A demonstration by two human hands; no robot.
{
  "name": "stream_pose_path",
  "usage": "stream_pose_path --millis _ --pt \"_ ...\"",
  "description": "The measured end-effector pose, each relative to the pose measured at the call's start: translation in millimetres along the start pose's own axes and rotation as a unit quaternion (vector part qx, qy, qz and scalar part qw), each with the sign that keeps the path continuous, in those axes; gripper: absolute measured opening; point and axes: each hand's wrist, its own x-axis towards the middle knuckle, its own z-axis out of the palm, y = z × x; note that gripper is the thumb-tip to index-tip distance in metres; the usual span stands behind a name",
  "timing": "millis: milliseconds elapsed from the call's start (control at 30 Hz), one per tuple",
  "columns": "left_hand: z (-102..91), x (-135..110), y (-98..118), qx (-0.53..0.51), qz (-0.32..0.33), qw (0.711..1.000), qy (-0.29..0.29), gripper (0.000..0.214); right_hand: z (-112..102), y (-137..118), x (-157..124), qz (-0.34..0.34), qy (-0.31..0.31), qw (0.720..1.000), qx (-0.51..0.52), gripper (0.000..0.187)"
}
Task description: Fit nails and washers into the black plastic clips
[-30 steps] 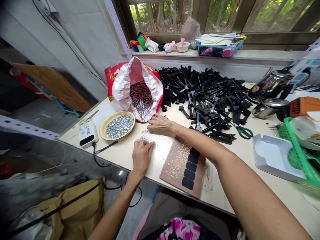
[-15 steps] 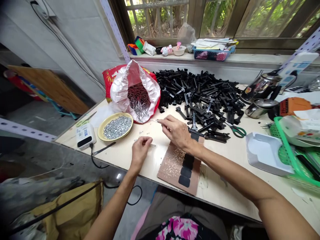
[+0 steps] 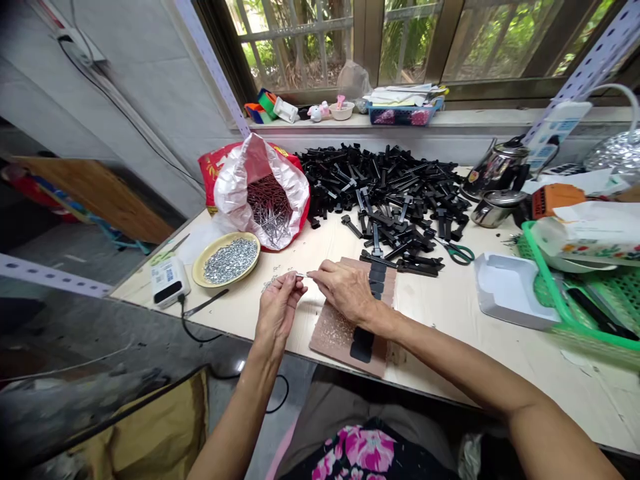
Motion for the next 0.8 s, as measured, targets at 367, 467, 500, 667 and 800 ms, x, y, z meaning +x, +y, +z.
stream_pose_path --millis 367,467,500,667,800 --pt "-5.2 -2.8 4.6 0.079 0.025 0.996 -0.022 0.032 -9.9 -12.1 -4.9 -0.016 0.026 0.995 -0.093 0.020" --pt "-7.5 -3.1 4.5 0.110 0.024 0.993 -0.027 0.032 -8.8 -11.9 -5.9 -0.025 0.044 0.990 -0.128 0.020" --pt "-7.8 -3.3 3.9 0.115 0.025 0.993 -0.029 0.032 -7.9 -11.6 -6.2 -0.027 0.052 0.989 -0.137 0.020" --pt "-7.5 -4.2 -1.9 0.124 0.030 0.991 -0.038 0.028 -3.2 -10.0 -9.1 -0.027 0.077 0.985 -0.155 0.023" --pt "-8.2 -4.5 -5.2 0.153 0.042 0.986 -0.048 0.026 -2.2 -11.1 -12.4 -0.003 0.064 0.989 -0.137 0.026"
